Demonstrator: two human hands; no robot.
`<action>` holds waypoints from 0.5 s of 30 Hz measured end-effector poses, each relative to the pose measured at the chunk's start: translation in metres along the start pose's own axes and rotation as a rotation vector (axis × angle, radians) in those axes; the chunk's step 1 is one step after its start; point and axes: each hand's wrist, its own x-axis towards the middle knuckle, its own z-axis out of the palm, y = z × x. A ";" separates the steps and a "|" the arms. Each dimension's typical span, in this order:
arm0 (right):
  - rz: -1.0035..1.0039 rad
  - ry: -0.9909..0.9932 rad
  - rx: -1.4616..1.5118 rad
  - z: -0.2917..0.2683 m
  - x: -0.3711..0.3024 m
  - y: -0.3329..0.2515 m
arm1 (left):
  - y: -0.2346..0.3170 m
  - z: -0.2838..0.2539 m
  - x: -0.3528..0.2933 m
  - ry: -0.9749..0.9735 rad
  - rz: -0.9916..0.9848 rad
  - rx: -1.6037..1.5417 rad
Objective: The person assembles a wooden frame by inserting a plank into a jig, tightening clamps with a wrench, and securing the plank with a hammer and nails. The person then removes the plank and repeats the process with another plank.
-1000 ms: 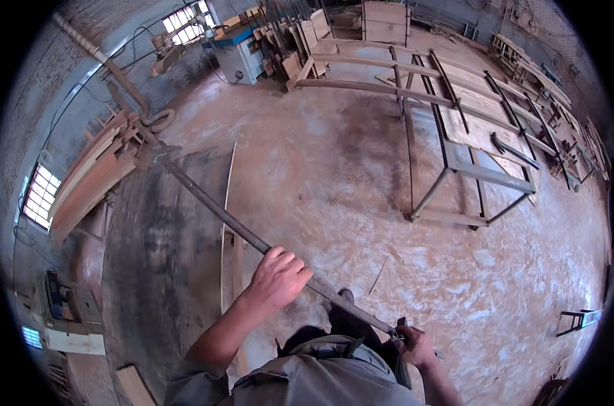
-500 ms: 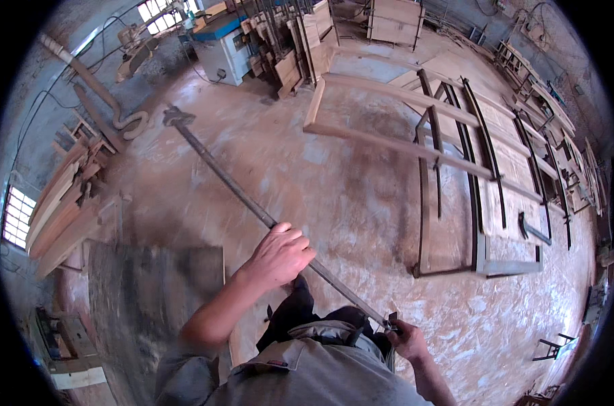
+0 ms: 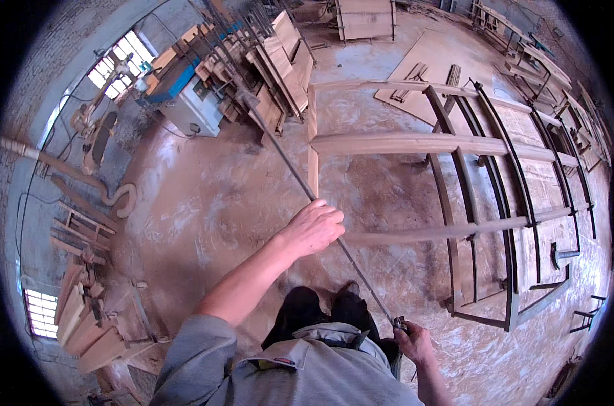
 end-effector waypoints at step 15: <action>0.482 0.254 0.352 0.133 0.166 -0.196 | -0.303 0.081 0.111 -0.177 0.424 -0.152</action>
